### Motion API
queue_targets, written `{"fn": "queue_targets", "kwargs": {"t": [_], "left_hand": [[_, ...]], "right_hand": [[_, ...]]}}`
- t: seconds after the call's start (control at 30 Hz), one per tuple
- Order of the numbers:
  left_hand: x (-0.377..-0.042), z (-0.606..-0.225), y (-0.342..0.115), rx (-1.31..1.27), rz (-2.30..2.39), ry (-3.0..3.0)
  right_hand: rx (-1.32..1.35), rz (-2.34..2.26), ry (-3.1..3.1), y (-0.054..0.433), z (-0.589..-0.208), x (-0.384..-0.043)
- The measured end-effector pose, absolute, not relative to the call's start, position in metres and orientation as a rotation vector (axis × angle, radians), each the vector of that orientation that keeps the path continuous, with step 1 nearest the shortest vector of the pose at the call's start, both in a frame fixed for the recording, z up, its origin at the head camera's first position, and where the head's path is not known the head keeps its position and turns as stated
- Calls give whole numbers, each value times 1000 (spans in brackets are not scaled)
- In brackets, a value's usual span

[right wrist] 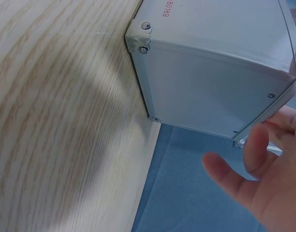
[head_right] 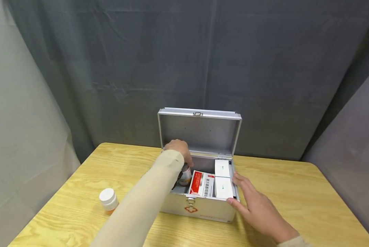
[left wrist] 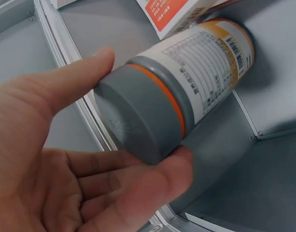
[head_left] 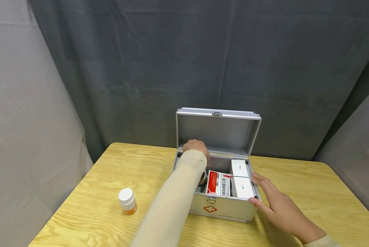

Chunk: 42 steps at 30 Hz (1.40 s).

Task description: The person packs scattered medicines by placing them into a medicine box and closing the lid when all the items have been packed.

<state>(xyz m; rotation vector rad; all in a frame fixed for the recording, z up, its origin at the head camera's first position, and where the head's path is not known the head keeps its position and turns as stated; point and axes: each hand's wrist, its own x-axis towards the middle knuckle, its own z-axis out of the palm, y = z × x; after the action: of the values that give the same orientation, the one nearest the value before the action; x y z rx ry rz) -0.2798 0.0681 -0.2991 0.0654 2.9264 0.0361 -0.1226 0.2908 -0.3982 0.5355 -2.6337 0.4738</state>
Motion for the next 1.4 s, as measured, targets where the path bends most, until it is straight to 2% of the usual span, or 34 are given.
{"fn": "queue_targets", "kwargs": {"t": [0.93, 1.2, 1.4], "left_hand": [[-271, -294, 73, 61, -93, 2859], [-250, -271, 66, 107, -26, 2902], [-254, -266, 64, 144, 78, 2949]], "right_hand": [[526, 497, -2667, 292, -397, -123], [523, 496, -2684, 293, -395, -123], [530, 488, -2670, 296, -394, -124]]}}
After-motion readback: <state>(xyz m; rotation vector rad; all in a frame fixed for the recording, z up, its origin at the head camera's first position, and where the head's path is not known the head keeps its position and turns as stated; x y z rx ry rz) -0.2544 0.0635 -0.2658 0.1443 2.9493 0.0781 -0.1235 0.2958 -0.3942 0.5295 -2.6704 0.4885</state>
